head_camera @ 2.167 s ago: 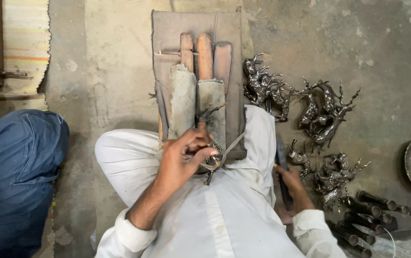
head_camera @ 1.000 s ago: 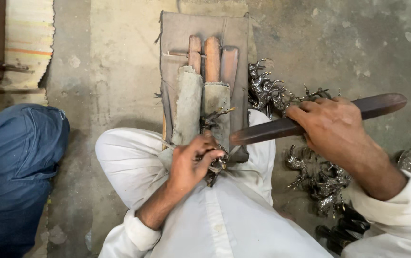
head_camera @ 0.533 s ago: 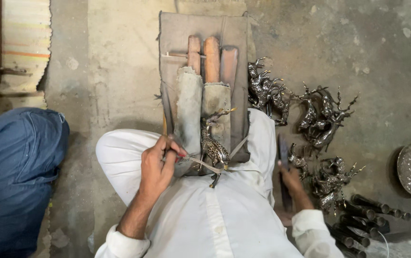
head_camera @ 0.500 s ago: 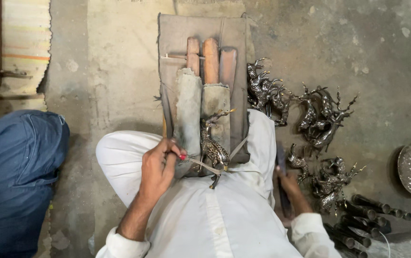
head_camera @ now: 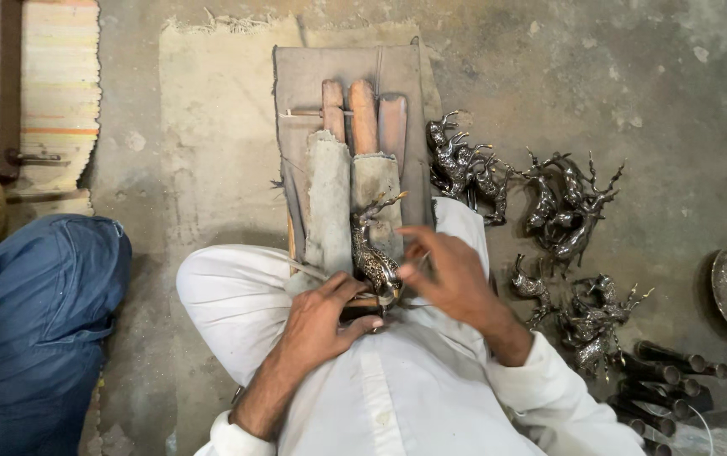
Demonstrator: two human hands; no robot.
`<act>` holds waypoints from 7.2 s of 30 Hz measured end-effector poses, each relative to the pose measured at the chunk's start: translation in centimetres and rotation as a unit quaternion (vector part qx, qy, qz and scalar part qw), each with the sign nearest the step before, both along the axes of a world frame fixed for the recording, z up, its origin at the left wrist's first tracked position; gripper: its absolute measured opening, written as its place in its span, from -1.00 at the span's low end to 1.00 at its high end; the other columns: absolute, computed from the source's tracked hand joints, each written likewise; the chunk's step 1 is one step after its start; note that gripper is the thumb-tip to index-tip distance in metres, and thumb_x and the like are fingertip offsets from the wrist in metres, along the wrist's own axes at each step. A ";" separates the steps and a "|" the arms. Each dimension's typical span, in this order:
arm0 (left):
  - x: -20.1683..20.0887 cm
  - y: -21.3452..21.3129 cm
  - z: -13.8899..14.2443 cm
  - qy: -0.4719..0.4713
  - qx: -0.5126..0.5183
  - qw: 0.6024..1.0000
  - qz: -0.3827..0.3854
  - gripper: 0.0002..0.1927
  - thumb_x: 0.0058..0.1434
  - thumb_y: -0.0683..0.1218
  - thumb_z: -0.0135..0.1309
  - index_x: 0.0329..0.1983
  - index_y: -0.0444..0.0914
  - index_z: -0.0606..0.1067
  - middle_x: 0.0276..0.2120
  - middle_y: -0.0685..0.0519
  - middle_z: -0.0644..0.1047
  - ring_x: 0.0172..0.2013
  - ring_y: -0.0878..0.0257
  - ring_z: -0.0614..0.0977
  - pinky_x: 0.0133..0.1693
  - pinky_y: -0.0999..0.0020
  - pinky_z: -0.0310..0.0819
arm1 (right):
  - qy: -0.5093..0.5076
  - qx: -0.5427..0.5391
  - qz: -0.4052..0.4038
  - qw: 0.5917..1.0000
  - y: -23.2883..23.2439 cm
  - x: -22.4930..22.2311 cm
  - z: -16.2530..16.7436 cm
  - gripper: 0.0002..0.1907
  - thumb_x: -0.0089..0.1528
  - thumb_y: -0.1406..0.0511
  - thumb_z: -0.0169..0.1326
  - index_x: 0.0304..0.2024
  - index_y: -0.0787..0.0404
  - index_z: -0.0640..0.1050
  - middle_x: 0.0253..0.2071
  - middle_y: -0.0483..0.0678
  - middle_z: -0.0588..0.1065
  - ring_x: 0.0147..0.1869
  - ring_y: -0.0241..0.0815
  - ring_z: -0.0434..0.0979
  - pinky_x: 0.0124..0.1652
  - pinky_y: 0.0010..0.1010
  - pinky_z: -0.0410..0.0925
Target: The person sits on the floor and uses a hammer and a small metal punch to emboss a pattern onto a silver-colored metal deer figurine. They repeatedly strike the punch against the figurine's body and legs while holding it steady on a padded block, occasionally repositioning the figurine to work on different areas.
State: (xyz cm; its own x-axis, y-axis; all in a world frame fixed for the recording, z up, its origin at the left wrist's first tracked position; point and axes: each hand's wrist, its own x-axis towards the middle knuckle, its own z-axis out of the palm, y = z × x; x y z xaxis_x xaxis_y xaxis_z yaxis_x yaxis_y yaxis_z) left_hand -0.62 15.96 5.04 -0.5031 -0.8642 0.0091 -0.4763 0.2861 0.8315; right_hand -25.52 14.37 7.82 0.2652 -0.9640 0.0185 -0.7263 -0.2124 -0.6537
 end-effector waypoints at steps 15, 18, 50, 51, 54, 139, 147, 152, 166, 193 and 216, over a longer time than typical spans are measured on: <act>-0.1 0.6 -0.7 0.018 -0.030 0.999 -0.019 -0.61 0.03 0.05 0.38 -0.24 -0.31 0.58 -0.35 -0.09 0.57 -0.28 -0.09 0.64 -0.28 0.05 0.49 | -0.038 -0.104 -0.078 0.991 4.4 4.4 -0.9 -0.49 0.32 0.26 0.07 0.31 0.27 0.38 -0.07 0.14 0.54 -0.05 0.10 0.53 -0.03 -0.13 0.35; 0.1 0.7 -1.1 0.008 0.000 1.000 -0.004 -0.68 0.05 0.02 0.37 -0.37 -0.31 0.57 -0.44 -0.08 0.56 -0.37 -0.04 0.65 -0.33 0.09 0.49 | -0.154 -0.112 -0.098 0.977 3.6 4.3 -1.6 -0.44 0.43 0.23 -0.03 0.41 0.35 0.23 0.23 0.19 0.38 0.28 0.03 0.39 0.23 -0.21 0.25; 4.9 -6.2 -4.4 -0.019 0.086 0.986 0.141 -0.47 0.01 0.19 0.38 -0.25 -0.37 0.64 -0.46 -0.12 0.63 -0.47 0.11 0.65 -0.34 0.20 0.51 | -0.156 0.057 -0.054 0.985 -0.7 1.3 -3.7 -0.18 0.12 0.26 0.36 0.37 0.16 0.29 -0.47 -0.14 0.30 -0.35 -0.32 0.26 -0.32 -0.48 0.24; 4.9 -6.7 -4.6 0.003 0.078 0.986 0.148 -0.45 0.04 0.19 0.37 -0.21 -0.39 0.63 -0.46 -0.11 0.64 -0.47 0.18 0.65 -0.34 0.24 0.50 | -0.173 0.034 -0.036 0.984 -1.3 1.3 -3.9 -0.21 0.13 0.27 0.36 0.35 0.18 0.31 -0.46 -0.16 0.30 -0.34 -0.34 0.26 -0.31 -0.49 0.24; 4.6 -7.8 -4.5 0.035 0.109 0.977 0.179 -0.42 0.08 0.20 0.36 -0.22 -0.45 0.62 -0.50 -0.07 0.61 -0.47 0.32 0.52 -0.38 0.30 0.45 | -0.209 0.030 -0.032 0.977 -2.6 1.8 -3.8 -0.32 0.18 0.28 0.34 0.30 0.20 0.39 -0.42 -0.16 0.33 -0.31 -0.38 0.28 -0.29 -0.50 0.24; 1.3 -5.6 -1.5 -0.036 -0.064 0.964 0.254 -0.75 0.05 -0.02 0.31 -0.25 -0.21 0.62 -0.47 -0.10 0.64 -0.45 -0.03 0.69 -0.39 0.08 0.52 | -0.228 0.011 0.000 0.974 -5.7 0.8 -2.0 -0.40 0.07 0.28 0.42 0.13 0.22 0.50 -0.20 -0.12 0.56 -0.07 -0.34 0.55 0.00 -0.45 0.43; 3.0 -5.5 -0.2 0.077 -0.023 0.967 0.240 -0.73 0.31 -0.29 0.06 0.08 -0.34 0.54 -0.22 -0.19 0.54 -0.25 0.07 0.60 -0.19 0.24 0.48 | -0.241 0.029 -0.143 0.960 -3.6 -4.5 -5.2 -0.61 0.24 0.29 0.28 0.08 0.24 0.52 -0.08 -0.09 0.55 -0.03 -0.31 0.57 -0.01 -0.41 0.45; 2.5 -7.1 -0.7 0.345 0.076 0.919 0.173 -0.91 0.36 -0.25 0.05 -0.12 -0.31 0.40 -0.21 0.01 0.62 -0.14 0.32 0.62 -0.09 0.39 0.49 | -0.199 0.078 -0.363 0.907 0.4 -9.9 -8.4 -0.66 0.27 0.29 0.21 0.07 0.25 0.51 -0.06 0.04 0.59 -0.04 -0.13 0.65 -0.02 -0.35 0.52; -2.8 -10.6 -3.5 0.241 0.097 0.958 0.117 -0.68 0.14 -0.25 0.34 -0.03 -0.31 0.58 -0.36 0.12 0.60 -0.37 0.46 0.63 -0.34 0.53 0.54 | 0.132 0.262 -0.425 0.857 11.3 -9.9 -12.7 -0.44 0.16 0.25 0.32 0.08 0.50 0.48 -0.02 0.36 0.55 0.08 0.21 0.56 0.04 -0.12 0.41; -7.0 -10.9 0.2 -0.028 -0.191 0.981 -0.011 -0.73 0.26 -0.07 0.19 -0.04 -0.25 0.45 -0.43 -0.16 0.61 -0.40 -0.15 0.66 -0.40 -0.02 0.49 | 0.168 -0.209 -0.035 0.963 -4.1 -11.6 4.7 -0.51 0.07 0.42 0.28 0.07 0.23 0.54 -0.15 0.11 0.56 -0.07 0.12 0.55 -0.10 -0.15 0.39; -6.3 -10.4 -1.1 -0.006 -0.206 0.978 -0.022 -0.70 0.18 -0.25 0.12 -0.01 -0.23 0.43 -0.36 -0.09 0.65 -0.42 -0.09 0.66 -0.42 0.05 0.50 | 0.189 -0.242 -0.031 0.951 -3.7 -11.5 6.0 -0.63 0.07 0.44 0.24 -0.06 0.24 0.52 -0.18 0.10 0.54 -0.09 0.20 0.53 -0.12 -0.09 0.38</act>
State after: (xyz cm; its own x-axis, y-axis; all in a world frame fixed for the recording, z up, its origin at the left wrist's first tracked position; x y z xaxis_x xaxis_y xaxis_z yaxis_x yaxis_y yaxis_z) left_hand -6.92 5.58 3.94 -0.5420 -0.7659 0.3459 -0.4645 0.6161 0.6361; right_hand -37.05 10.65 13.78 0.2838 -0.8811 0.3783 -0.9111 -0.3708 -0.1799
